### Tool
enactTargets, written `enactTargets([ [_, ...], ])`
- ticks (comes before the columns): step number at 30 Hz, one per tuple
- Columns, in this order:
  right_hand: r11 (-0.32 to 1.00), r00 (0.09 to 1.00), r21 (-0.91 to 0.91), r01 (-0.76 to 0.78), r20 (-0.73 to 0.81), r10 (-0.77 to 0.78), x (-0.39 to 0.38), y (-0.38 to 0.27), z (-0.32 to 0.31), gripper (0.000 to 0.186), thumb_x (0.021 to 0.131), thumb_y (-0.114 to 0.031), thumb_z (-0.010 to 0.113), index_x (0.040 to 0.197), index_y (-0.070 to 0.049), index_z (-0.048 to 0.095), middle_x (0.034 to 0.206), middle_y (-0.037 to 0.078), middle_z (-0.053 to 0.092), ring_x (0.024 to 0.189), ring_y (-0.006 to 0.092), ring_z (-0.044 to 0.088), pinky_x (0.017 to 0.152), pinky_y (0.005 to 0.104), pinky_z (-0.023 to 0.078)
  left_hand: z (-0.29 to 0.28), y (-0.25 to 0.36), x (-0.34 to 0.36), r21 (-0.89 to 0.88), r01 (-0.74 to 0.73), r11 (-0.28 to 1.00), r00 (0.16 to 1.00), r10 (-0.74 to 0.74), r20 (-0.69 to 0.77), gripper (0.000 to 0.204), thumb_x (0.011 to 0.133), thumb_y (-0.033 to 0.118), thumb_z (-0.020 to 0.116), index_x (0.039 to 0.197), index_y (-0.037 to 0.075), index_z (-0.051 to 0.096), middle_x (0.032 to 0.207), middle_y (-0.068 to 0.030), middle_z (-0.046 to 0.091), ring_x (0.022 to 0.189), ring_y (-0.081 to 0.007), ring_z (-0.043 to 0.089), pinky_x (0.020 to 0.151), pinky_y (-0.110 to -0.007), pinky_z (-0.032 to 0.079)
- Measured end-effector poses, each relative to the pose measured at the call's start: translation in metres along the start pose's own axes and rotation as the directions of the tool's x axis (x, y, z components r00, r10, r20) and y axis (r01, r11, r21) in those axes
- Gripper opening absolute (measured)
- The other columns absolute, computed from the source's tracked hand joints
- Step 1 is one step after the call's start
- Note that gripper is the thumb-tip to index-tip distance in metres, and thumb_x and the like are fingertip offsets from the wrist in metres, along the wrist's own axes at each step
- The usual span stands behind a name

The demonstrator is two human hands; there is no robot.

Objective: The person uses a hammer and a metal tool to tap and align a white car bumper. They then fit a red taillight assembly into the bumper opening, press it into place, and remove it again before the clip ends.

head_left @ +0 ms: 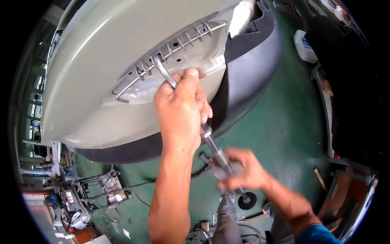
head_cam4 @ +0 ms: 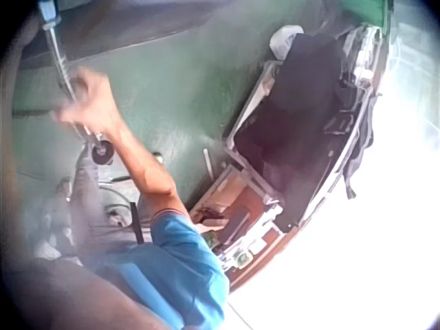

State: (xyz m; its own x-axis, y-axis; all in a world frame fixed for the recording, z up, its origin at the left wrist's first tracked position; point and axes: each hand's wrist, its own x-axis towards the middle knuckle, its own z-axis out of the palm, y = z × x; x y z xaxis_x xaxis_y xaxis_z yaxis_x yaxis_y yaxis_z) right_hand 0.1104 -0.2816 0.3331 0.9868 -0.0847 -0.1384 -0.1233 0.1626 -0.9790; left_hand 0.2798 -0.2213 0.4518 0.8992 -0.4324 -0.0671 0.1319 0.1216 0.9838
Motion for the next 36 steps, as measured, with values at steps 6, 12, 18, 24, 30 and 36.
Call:
enactTargets([
  [6, 0.791, 0.843, -0.312, -0.526, -0.064, 0.535, -0.223, 0.257, 0.034, 0.048, 0.067, -0.041, 0.086, 0.099, -0.007, 0.075, 0.094, 0.011, 0.075, 0.088, 0.0302, 0.073, 0.081, 0.0389, 0.057, -0.071, -0.199, -0.108, -0.041, 0.533, 0.845, 0.818, -0.527, -0.23, 0.022, 0.103, 0.022, 0.059, 0.1, 0.001, 0.066, 0.054, 0.0018, 0.043, 0.04, -0.01, 0.041, 0.042, -0.031, 0.039],
  [12, 0.881, 0.875, 0.019, -0.473, 0.127, 0.467, -0.289, 0.226, 0.068, 0.049, 0.07, -0.027, 0.087, 0.112, -0.006, 0.074, 0.097, 0.01, 0.074, 0.091, 0.0202, 0.069, 0.086, 0.035, 0.053, -0.035, -0.108, -0.17, -0.004, 0.474, 0.88, 0.879, -0.473, -0.063, 0.022, 0.106, 0.017, 0.053, 0.104, -0.002, 0.065, 0.055, 0.003, 0.043, 0.042, -0.0074, 0.038, 0.046, -0.029, 0.04],
  [18, 0.8, 0.791, 0.055, -0.598, 0.199, 0.578, -0.282, 0.18, 0.066, 0.04, 0.076, -0.03, 0.087, 0.103, -0.004, 0.073, 0.092, 0.015, 0.071, 0.087, 0.0273, 0.069, 0.081, 0.0378, 0.054, 0.013, -0.053, -0.2, 0.078, 0.387, 0.919, 0.922, -0.384, -0.051, 0.023, 0.108, 0.02, 0.053, 0.109, -0.001, 0.065, 0.058, 0.0027, 0.048, 0.047, -0.0047, 0.042, 0.044, -0.023, 0.036],
  [24, 0.918, 0.908, -0.142, -0.371, 0.151, 0.39, -0.337, 0.261, 0.042, 0.037, 0.08, -0.022, 0.079, 0.114, -0.008, 0.071, 0.099, 0.017, 0.074, 0.097, 0.0358, 0.071, 0.087, 0.0414, 0.056, 0.067, -0.107, -0.273, 0.292, 0.24, 0.926, 0.933, -0.303, 0.196, 0.026, 0.109, 0.023, 0.053, 0.117, 0.002, 0.066, 0.067, 0.0039, 0.051, 0.059, -0.0045, 0.045, 0.053, -0.025, 0.038],
  [30, 0.84, 0.889, -0.295, -0.456, -0.114, 0.443, -0.349, 0.267, 0.005, 0.032, 0.081, -0.016, 0.074, 0.111, -0.008, 0.074, 0.099, 0.015, 0.075, 0.096, 0.0313, 0.072, 0.085, 0.0387, 0.057, 0.063, -0.142, -0.278, 0.131, 0.152, 0.98, 0.894, -0.192, 0.404, 0.051, 0.096, 0.014, 0.071, 0.143, 0.005, 0.051, 0.126, -0.0086, 0.064, 0.115, -0.0227, 0.062, 0.099, -0.037, 0.05],
  [36, 0.797, 0.888, -0.392, -0.46, -0.201, 0.414, -0.334, 0.241, -0.054, 0.021, 0.081, -0.018, 0.073, 0.098, -0.008, 0.079, 0.092, 0.012, 0.073, 0.091, 0.0295, 0.071, 0.081, 0.038, 0.056, -0.228, -0.188, -0.166, -0.34, 0.178, 0.924, 0.618, -0.373, -0.692, 0.075, 0.106, 0.041, 0.054, 0.159, 0.001, 0.018, 0.155, -0.0307, 0.035, 0.125, -0.0431, 0.057, 0.111, -0.052, 0.047],
])
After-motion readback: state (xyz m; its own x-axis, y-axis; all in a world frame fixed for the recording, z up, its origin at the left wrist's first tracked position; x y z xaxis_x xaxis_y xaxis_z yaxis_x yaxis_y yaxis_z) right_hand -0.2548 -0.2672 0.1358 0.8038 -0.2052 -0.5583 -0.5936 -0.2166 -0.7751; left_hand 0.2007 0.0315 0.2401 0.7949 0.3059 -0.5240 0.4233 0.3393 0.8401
